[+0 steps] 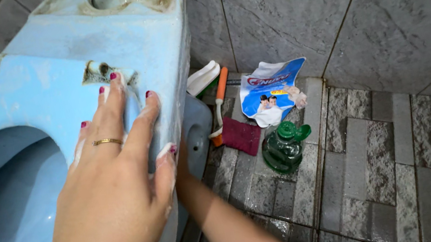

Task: The person scrubs a light blue toilet seat and bowl with a soapy sponge, focusing on the rim and base. They then rinse the toilet by pouring water from a yellow scoop taken from a nearby basin.

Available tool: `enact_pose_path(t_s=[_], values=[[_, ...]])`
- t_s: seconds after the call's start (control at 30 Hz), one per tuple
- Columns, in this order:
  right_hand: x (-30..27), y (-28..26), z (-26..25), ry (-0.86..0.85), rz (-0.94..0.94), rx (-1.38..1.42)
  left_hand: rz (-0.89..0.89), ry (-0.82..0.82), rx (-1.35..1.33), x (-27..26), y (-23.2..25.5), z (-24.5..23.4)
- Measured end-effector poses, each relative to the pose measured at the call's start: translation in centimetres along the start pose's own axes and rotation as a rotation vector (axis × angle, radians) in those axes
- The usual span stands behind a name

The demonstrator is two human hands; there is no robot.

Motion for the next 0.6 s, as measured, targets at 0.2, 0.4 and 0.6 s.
enact_pose_path(t_s=[0.2, 0.4, 0.6], values=[[-2.1, -1.8, 1.0, 0.127, -0.183, -0.339, 0.035, 0.076, 0.021, -0.2, 0.0, -0.3], [-3.0, -3.6, 2.1, 0.083, -0.223, -0.601, -0.013, 0.046, -0.040, 0.2, 0.1, -0.4], [3.2, -9.0, 2.5, 0.117, -0.365, -0.795, 0.009, 0.075, -0.083, 0.0, 0.4, -0.4]])
Point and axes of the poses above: each hand's wrist, its own x-axis towards the middle knuckle, its own z-axis out of the palm, y = z × x, the point moved 10 cm from there along x, towards the middle knuckle, and after that the axes turned 12 degrees about x, right-handed, at the moved point
